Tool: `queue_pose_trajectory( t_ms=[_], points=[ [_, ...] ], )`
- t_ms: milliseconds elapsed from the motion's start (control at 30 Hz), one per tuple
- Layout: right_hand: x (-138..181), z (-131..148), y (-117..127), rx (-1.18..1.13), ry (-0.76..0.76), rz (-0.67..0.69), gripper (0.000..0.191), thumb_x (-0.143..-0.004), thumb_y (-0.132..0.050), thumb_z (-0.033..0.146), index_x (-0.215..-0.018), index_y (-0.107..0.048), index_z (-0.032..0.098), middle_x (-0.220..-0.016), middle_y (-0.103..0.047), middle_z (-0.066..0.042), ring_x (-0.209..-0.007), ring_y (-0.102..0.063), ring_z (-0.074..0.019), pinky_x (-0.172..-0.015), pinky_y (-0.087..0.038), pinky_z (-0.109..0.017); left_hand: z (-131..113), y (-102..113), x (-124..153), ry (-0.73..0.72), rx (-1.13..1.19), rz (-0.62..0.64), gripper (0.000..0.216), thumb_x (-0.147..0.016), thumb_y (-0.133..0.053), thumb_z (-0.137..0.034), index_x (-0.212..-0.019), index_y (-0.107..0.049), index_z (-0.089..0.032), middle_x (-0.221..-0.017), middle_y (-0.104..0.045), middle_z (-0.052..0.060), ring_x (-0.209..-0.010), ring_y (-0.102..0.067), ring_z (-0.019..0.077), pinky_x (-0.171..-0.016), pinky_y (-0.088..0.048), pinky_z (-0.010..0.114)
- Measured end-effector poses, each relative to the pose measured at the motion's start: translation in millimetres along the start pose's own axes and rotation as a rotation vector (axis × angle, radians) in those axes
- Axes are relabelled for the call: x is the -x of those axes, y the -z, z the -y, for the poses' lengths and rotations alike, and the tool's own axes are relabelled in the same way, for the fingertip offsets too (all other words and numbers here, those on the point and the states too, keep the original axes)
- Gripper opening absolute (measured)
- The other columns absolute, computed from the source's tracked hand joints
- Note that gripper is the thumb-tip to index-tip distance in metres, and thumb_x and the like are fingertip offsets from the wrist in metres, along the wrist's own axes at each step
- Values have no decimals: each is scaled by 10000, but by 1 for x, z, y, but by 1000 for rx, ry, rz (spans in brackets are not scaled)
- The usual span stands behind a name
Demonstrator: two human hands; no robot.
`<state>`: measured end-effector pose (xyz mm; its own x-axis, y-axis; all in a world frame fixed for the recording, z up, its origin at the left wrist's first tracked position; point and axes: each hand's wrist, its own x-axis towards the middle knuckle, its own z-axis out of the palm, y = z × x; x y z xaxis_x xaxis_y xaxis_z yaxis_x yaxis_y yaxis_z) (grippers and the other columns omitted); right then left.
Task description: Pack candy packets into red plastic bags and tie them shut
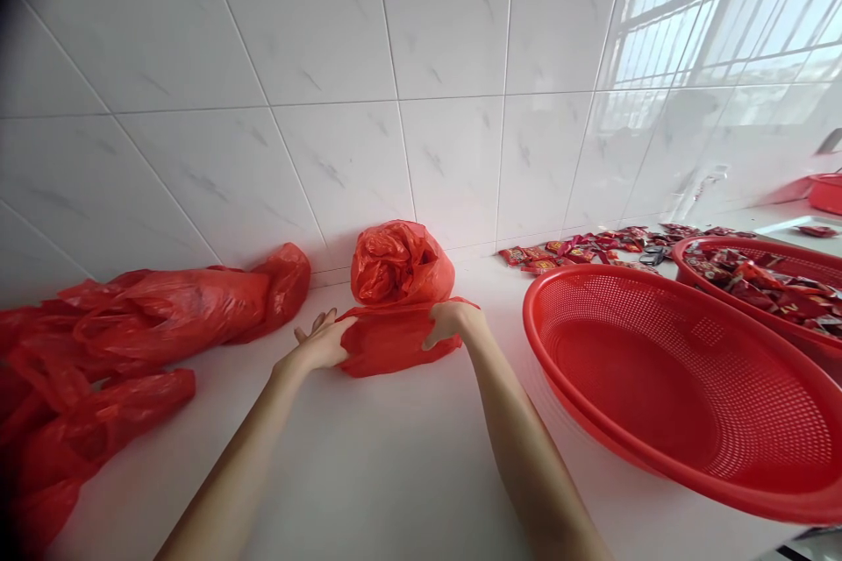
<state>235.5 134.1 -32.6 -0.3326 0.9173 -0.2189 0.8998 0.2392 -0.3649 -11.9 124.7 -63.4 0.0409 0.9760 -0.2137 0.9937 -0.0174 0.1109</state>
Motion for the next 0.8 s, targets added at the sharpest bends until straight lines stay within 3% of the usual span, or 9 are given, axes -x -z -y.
queue_pose_trajectory(
  t_ms=[100,200,333,433,567,633,700,800],
  points=[
    [3,-1,4,10,-62,84,526,-722,-840,448,-1187,-717,237,-1264,-700,-130,-1114,-692,-341,-826,-600,-424,0,6,2,-20,10,9,742,-751,-664,-184,-1468,-519,-311,-1656,-273,221,-1548,-131,474,-1116,-174,792],
    [7,2,7,-8,-39,70,613,-726,-805,470,-1290,-674,267,-1390,-642,-124,-1245,-629,-353,-866,-582,-401,-6,16,9,-95,27,8,615,-807,-672,-269,-1414,-589,-319,-1680,-241,172,-1565,-48,442,-1160,-136,752],
    [14,10,14,-37,25,46,621,-761,-772,446,-1334,-647,240,-1284,-699,-123,-1217,-635,-326,-873,-573,-393,-21,31,30,-271,75,-111,395,-909,-588,-311,-1291,-687,-306,-1688,-260,87,-1580,-23,388,-1216,-117,681],
    [22,15,20,-52,82,23,509,-824,-713,409,-1306,-662,253,-1225,-717,-98,-1153,-661,-292,-836,-576,-367,-35,39,49,-382,162,-210,397,-953,-528,-336,-1328,-660,-323,-1671,-310,37,-1570,-173,353,-1224,-265,592],
    [37,19,28,-70,140,0,359,-861,-666,366,-1202,-712,264,-1188,-728,-83,-1070,-689,-281,-729,-573,-328,-55,44,68,-535,332,-216,362,-961,-519,-365,-1283,-683,-347,-1602,-429,-4,-1397,-505,308,-1063,-525,419],
    [44,18,33,-74,155,-22,384,-848,-672,335,-1220,-708,248,-1180,-732,-96,-1075,-683,-294,-725,-567,-329,-66,38,76,-648,389,-211,321,-964,-514,-303,-1206,-725,-320,-1491,-555,10,-1277,-611,260,-1016,-556,354],
    [51,16,38,-68,154,-36,534,-779,-736,283,-1308,-668,252,-1212,-722,-101,-1110,-669,-305,-766,-563,-337,-76,20,86,-744,402,-215,309,-962,-511,-248,-1160,-747,-279,-1386,-629,52,-1210,-651,242,-1023,-558,351],
    [60,12,44,-40,109,-22,774,-660,-832,228,-1398,-605,289,-1270,-695,-88,-1161,-650,-305,-825,-559,-338,-82,-30,107,-817,318,-288,362,-931,-575,-287,-1264,-708,-239,-1516,-509,134,-1281,-610,309,-1060,-549,443]
  ],
)
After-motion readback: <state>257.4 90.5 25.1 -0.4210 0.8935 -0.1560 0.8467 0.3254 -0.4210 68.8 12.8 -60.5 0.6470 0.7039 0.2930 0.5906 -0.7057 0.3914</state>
